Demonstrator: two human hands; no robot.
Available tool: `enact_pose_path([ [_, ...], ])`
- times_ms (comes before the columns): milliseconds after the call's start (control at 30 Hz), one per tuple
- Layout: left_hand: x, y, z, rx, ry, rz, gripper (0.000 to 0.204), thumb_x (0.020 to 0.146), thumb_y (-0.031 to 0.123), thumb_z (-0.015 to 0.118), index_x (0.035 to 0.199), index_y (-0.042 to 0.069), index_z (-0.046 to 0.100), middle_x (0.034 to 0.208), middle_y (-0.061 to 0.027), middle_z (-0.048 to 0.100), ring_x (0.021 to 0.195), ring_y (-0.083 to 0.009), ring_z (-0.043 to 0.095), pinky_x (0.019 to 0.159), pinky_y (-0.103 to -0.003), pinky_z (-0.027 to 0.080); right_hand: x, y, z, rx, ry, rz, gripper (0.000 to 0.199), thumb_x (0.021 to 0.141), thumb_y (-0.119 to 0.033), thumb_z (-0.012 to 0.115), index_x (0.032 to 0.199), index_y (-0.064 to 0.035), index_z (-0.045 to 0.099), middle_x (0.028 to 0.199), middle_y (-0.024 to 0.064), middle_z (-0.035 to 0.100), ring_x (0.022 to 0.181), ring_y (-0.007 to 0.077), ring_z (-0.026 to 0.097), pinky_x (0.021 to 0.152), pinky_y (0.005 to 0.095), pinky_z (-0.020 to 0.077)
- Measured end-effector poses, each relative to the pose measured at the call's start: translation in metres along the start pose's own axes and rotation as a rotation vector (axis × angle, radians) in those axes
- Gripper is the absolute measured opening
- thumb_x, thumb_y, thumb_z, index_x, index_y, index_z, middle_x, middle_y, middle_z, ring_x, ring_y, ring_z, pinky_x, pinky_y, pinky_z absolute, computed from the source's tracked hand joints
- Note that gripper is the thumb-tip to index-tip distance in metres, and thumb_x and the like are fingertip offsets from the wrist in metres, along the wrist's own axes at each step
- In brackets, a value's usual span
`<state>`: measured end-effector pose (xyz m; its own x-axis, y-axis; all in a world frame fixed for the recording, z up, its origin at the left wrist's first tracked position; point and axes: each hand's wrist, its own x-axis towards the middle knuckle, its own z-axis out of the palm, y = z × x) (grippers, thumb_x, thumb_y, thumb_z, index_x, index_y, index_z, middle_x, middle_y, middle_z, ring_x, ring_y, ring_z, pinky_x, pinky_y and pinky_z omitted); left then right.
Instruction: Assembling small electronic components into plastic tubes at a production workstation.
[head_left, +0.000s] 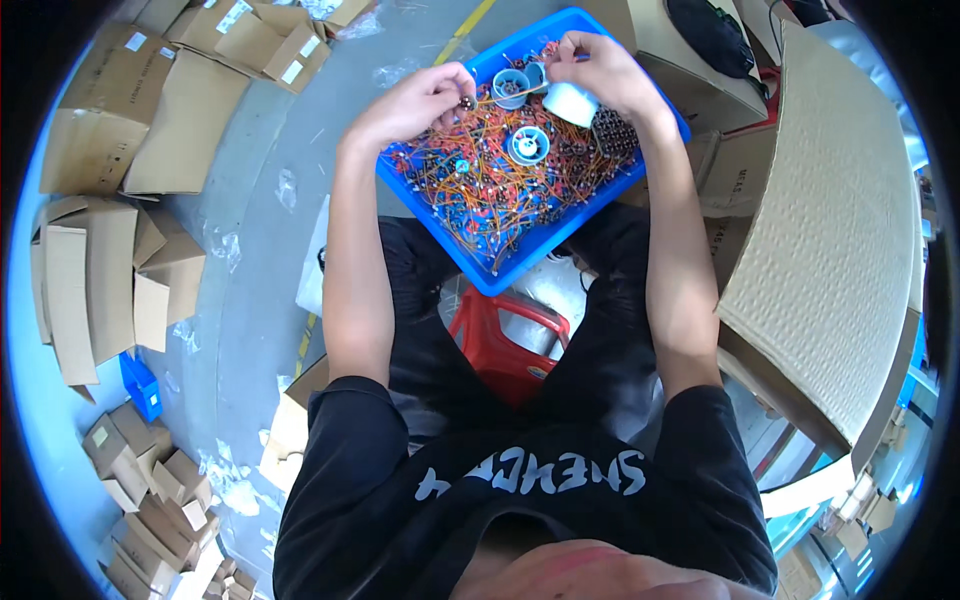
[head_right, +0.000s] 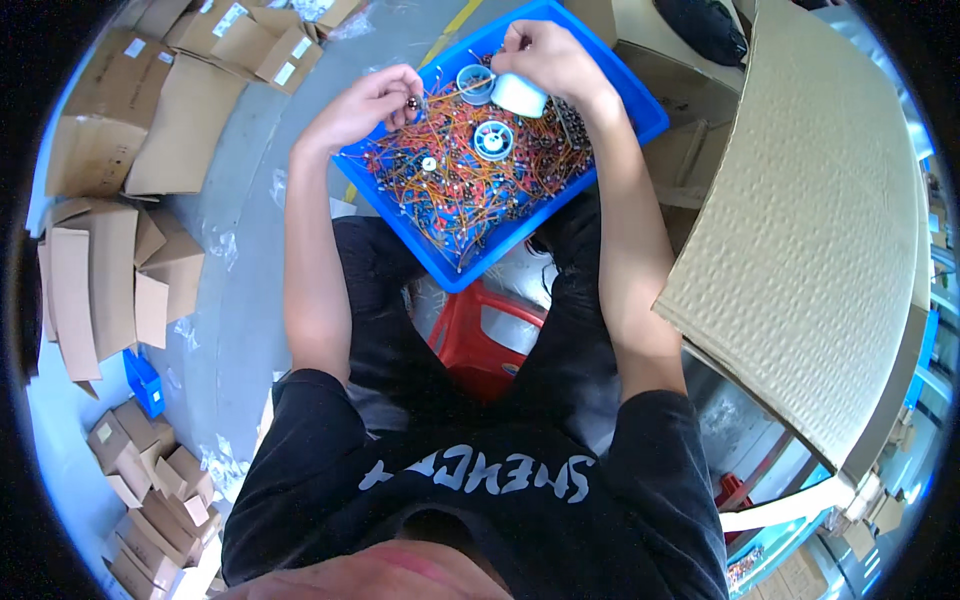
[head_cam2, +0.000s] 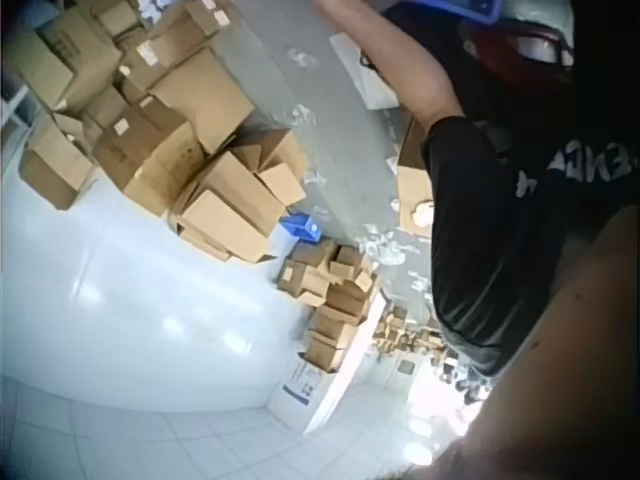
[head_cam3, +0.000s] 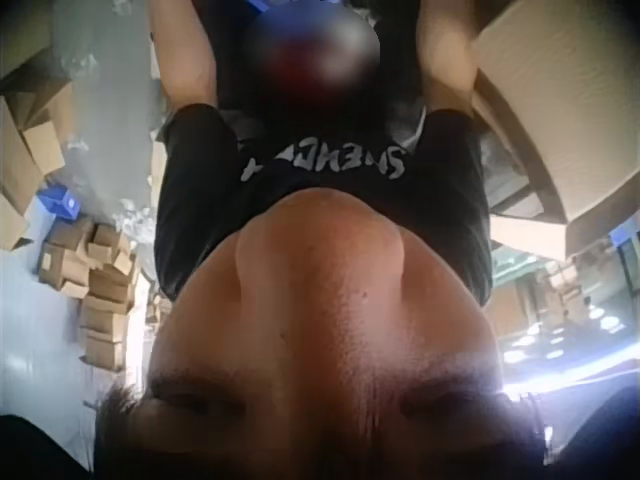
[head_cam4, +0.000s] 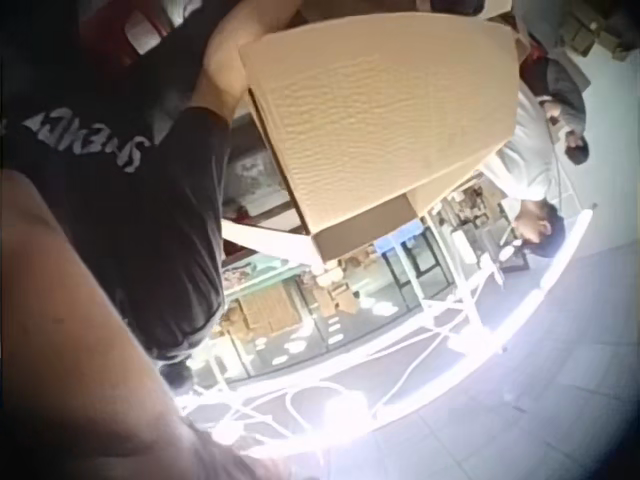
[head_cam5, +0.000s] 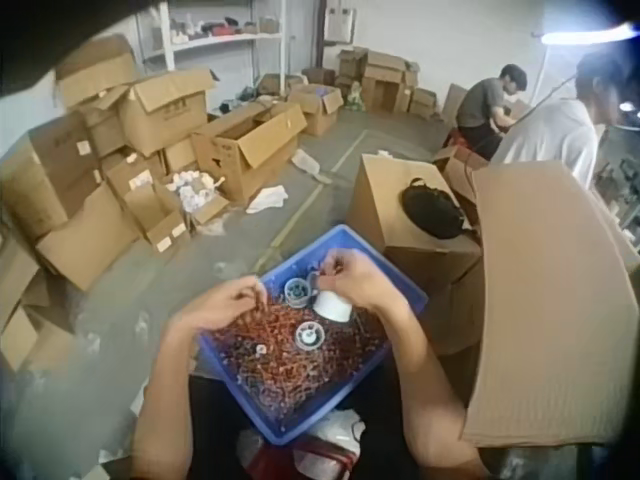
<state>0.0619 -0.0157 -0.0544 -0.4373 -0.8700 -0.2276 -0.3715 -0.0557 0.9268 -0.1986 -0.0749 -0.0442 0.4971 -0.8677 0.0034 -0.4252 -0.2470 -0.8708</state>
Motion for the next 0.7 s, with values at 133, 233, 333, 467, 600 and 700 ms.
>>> enact_pose_path([
  [133,-0.003,0.015,-0.003,-0.139,0.149,0.156,0.013,0.092,0.004,0.043,0.100,0.004,0.053,0.080,-0.0043,0.060,0.068,-0.0096,0.056,0.061,-0.025,0.048,-0.015,-0.037,0.029,0.127,0.097,-0.069,0.022,0.079,-0.016,0.074,0.090,-0.0028,0.060,0.071,0.0017,0.061,0.066,0.0090,0.057,0.060,0.0243,0.0461],
  [233,0.008,0.023,0.008,-0.249,0.302,0.205,0.013,0.092,0.003,0.042,0.099,0.003,0.052,0.081,-0.0047,0.061,0.068,-0.0102,0.056,0.061,-0.026,0.048,-0.010,-0.048,0.029,0.169,0.229,-0.068,0.028,0.078,-0.019,0.075,0.092,-0.0008,0.061,0.074,0.0050,0.064,0.068,0.0110,0.060,0.061,0.0257,0.0477],
  [333,0.014,0.036,0.018,-0.432,0.408,0.164,0.012,0.093,0.002,0.041,0.097,0.003,0.052,0.081,-0.0049,0.061,0.066,-0.0105,0.056,0.061,-0.025,0.048,-0.006,-0.046,0.029,0.205,0.413,-0.045,0.034,0.074,-0.025,0.078,0.089,0.0017,0.063,0.077,0.0111,0.068,0.072,0.0141,0.065,0.063,0.0283,0.0506],
  [467,0.016,0.034,0.019,-0.428,0.620,0.277,0.012,0.093,0.002,0.041,0.099,0.002,0.052,0.081,-0.0058,0.061,0.070,-0.0106,0.058,0.062,-0.025,0.049,-0.001,-0.060,0.042,0.195,0.322,-0.063,0.032,0.076,-0.024,0.076,0.091,0.0022,0.065,0.078,0.0116,0.069,0.073,0.0146,0.066,0.065,0.0280,0.0514],
  [600,0.018,0.047,0.033,-0.114,0.678,0.436,0.013,0.095,0.005,0.045,0.105,0.002,0.051,0.083,-0.0063,0.061,0.074,-0.0128,0.061,0.065,-0.027,0.051,0.003,-0.072,0.047,0.349,0.356,-0.054,0.028,0.078,-0.021,0.074,0.092,0.0029,0.067,0.078,0.0121,0.070,0.073,0.0146,0.067,0.067,0.0280,0.0518],
  [700,0.013,0.058,0.033,-0.337,0.659,0.478,0.017,0.095,0.009,0.048,0.111,0.002,0.050,0.090,-0.0084,0.061,0.083,-0.0146,0.062,0.068,-0.028,0.052,0.007,-0.071,0.040,0.333,0.413,-0.120,0.025,0.081,-0.018,0.072,0.092,0.0041,0.067,0.076,0.0121,0.070,0.072,0.0137,0.066,0.067,0.0274,0.0515],
])
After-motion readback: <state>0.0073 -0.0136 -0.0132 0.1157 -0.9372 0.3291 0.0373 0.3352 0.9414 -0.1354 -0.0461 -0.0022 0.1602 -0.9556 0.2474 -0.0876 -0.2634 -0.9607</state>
